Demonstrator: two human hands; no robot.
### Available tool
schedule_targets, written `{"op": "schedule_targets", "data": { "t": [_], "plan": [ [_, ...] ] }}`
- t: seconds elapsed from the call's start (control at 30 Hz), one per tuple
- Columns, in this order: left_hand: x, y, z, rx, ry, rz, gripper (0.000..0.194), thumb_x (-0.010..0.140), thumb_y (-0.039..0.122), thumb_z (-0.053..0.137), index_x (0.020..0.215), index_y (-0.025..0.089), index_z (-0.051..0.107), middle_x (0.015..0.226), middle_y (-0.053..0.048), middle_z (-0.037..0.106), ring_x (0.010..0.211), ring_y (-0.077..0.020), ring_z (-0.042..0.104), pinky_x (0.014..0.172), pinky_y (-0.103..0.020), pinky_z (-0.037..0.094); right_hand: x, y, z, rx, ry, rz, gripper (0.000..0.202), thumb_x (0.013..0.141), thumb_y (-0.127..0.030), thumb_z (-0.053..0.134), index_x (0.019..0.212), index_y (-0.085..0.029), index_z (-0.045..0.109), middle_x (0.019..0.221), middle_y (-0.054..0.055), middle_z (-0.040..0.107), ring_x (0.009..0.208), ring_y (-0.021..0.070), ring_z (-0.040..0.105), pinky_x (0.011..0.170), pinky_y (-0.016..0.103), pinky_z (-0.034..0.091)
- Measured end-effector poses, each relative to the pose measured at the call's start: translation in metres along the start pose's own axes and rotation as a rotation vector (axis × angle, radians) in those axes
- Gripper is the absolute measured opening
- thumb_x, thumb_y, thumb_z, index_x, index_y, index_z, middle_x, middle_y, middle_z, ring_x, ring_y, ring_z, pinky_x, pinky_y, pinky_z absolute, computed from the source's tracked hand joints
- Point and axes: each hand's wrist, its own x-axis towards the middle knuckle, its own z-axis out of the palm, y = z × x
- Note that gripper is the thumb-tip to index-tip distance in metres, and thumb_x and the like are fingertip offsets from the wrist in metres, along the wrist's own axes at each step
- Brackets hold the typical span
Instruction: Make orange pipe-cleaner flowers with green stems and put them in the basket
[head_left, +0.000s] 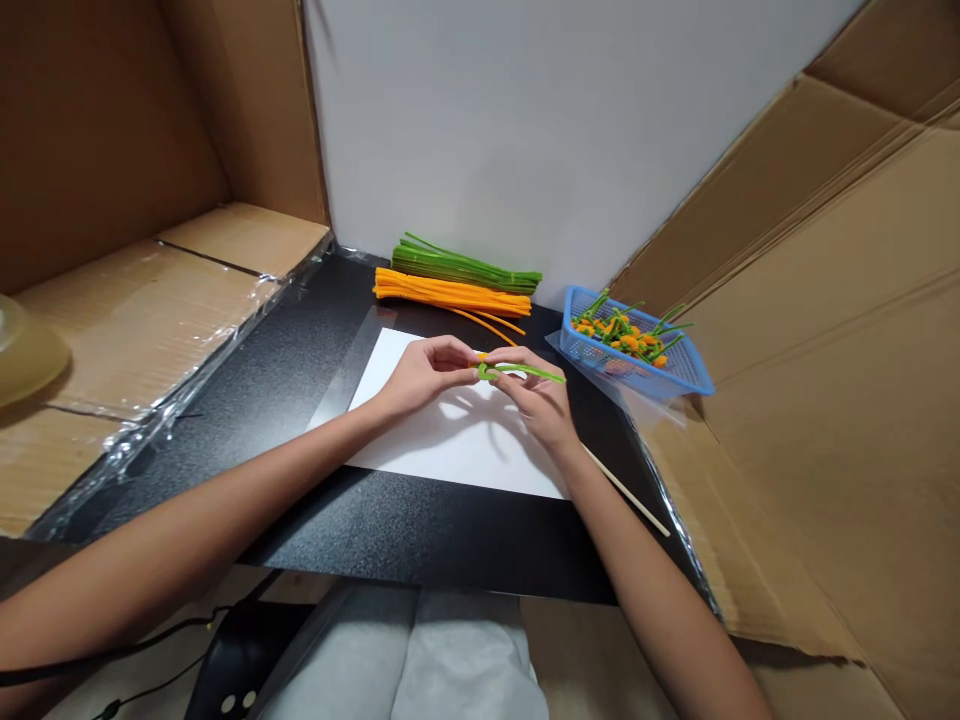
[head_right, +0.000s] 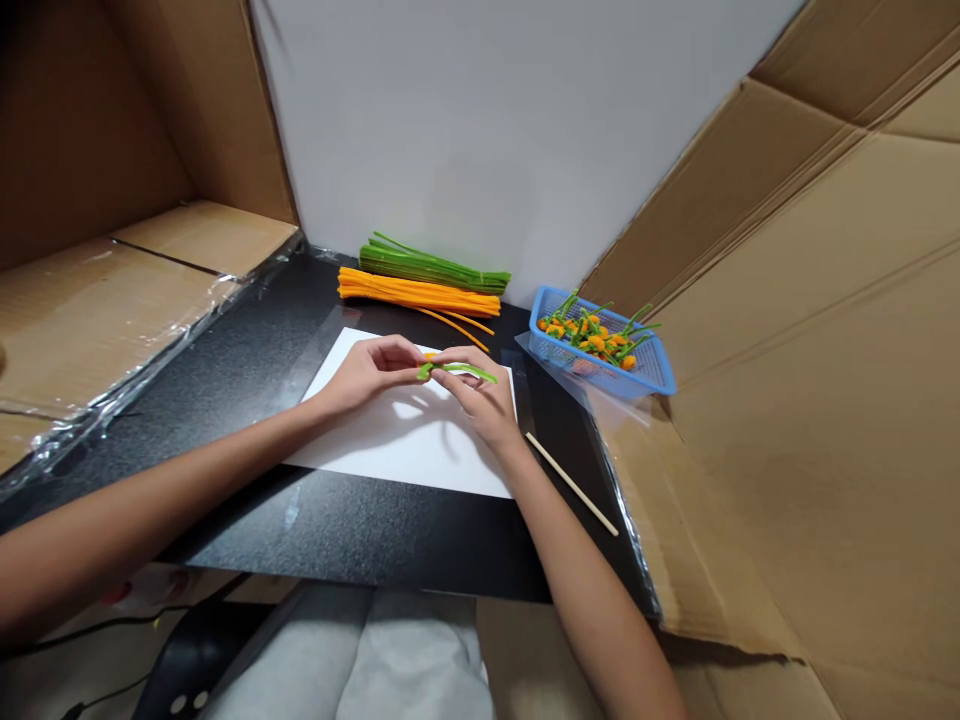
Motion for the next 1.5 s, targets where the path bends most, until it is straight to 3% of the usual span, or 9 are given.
{"op": "schedule_targets", "data": {
  "t": [0.13,0.27,0.47,0.67,0.8,0.93,1.2,1.33,1.5],
  "plan": [
    [0.000,0.003,-0.002,0.120,-0.021,0.059,0.028,0.067,0.029,0.084,0.082,0.013,0.067,0.083,-0.005,0.075,0.078,-0.0162,0.072,0.078,-0.030,0.056,0.000,-0.001,-0.006,-0.046,-0.106,-0.051,0.020,0.083,-0.036,0.075,0.101,-0.028,0.077,0.105,0.005,0.070,0.093,0.0181,0.066,0.077,0.030,0.054],
    [-0.002,0.009,-0.003,0.293,-0.109,0.134,0.019,0.074,0.027,0.079,0.081,0.014,0.068,0.082,-0.005,0.075,0.078,-0.0162,0.072,0.077,-0.029,0.058,0.003,-0.005,-0.011,-0.074,-0.151,-0.070,0.018,0.079,-0.039,0.080,0.091,-0.026,0.078,0.093,0.004,0.070,0.087,0.0176,0.066,0.078,0.031,0.053],
    [-0.003,0.017,-0.009,0.548,-0.186,0.269,0.012,0.082,0.026,0.073,0.087,0.015,0.071,0.083,-0.004,0.076,0.076,-0.0145,0.072,0.077,-0.027,0.059,0.004,-0.011,-0.013,-0.110,-0.234,0.037,0.024,0.076,-0.042,0.081,0.085,-0.021,0.075,0.083,0.003,0.071,0.079,0.0170,0.068,0.075,0.030,0.053],
    [-0.004,0.016,-0.013,0.713,-0.257,0.416,0.009,0.085,0.023,0.069,0.089,0.016,0.071,0.083,-0.003,0.075,0.076,-0.0135,0.071,0.073,-0.024,0.059,0.002,-0.009,-0.012,-0.084,-0.228,0.041,0.027,0.078,-0.044,0.079,0.085,-0.019,0.072,0.081,0.003,0.069,0.074,0.0164,0.068,0.071,0.029,0.055],
    [-0.006,0.016,-0.013,0.709,-0.253,0.456,0.011,0.087,0.026,0.067,0.093,0.016,0.071,0.085,-0.004,0.075,0.078,-0.0138,0.072,0.075,-0.026,0.060,0.001,-0.011,-0.013,-0.074,-0.331,0.029,0.020,0.086,-0.039,0.070,0.095,-0.022,0.073,0.089,0.002,0.063,0.073,0.0133,0.068,0.068,0.027,0.057],
    [-0.007,0.018,-0.008,0.619,-0.234,0.368,0.016,0.084,0.030,0.070,0.091,0.016,0.072,0.086,-0.005,0.075,0.078,-0.0157,0.072,0.078,-0.029,0.062,0.002,-0.012,-0.017,-0.087,-0.412,0.022,0.017,0.090,-0.037,0.066,0.095,-0.023,0.073,0.091,0.002,0.060,0.073,0.0126,0.068,0.070,0.028,0.057],
    [-0.006,0.017,-0.005,0.540,-0.204,0.296,0.015,0.079,0.027,0.073,0.088,0.015,0.074,0.084,-0.007,0.076,0.076,-0.0168,0.072,0.077,-0.031,0.062,0.002,-0.009,-0.020,0.047,-0.346,0.181,0.034,0.076,-0.047,0.080,0.087,-0.019,0.065,0.084,0.000,0.062,0.067,0.0161,0.073,0.066,0.028,0.058],
    [-0.009,0.016,-0.006,0.631,-0.230,0.372,0.014,0.083,0.028,0.070,0.091,0.018,0.075,0.087,-0.006,0.076,0.078,-0.0174,0.072,0.079,-0.031,0.060,0.003,-0.011,-0.019,0.039,-0.313,0.187,0.039,0.069,-0.048,0.085,0.083,-0.018,0.066,0.075,0.000,0.065,0.064,0.0159,0.071,0.064,0.028,0.058],
    [-0.010,0.012,-0.007,0.826,-0.218,0.573,0.015,0.090,0.027,0.062,0.097,0.019,0.072,0.094,-0.007,0.076,0.083,-0.0172,0.070,0.079,-0.031,0.056,0.003,-0.012,-0.017,0.069,-0.215,0.207,0.042,0.061,-0.051,0.088,0.078,-0.017,0.070,0.074,0.002,0.069,0.065,0.0171,0.071,0.066,0.032,0.060]
  ]
}}
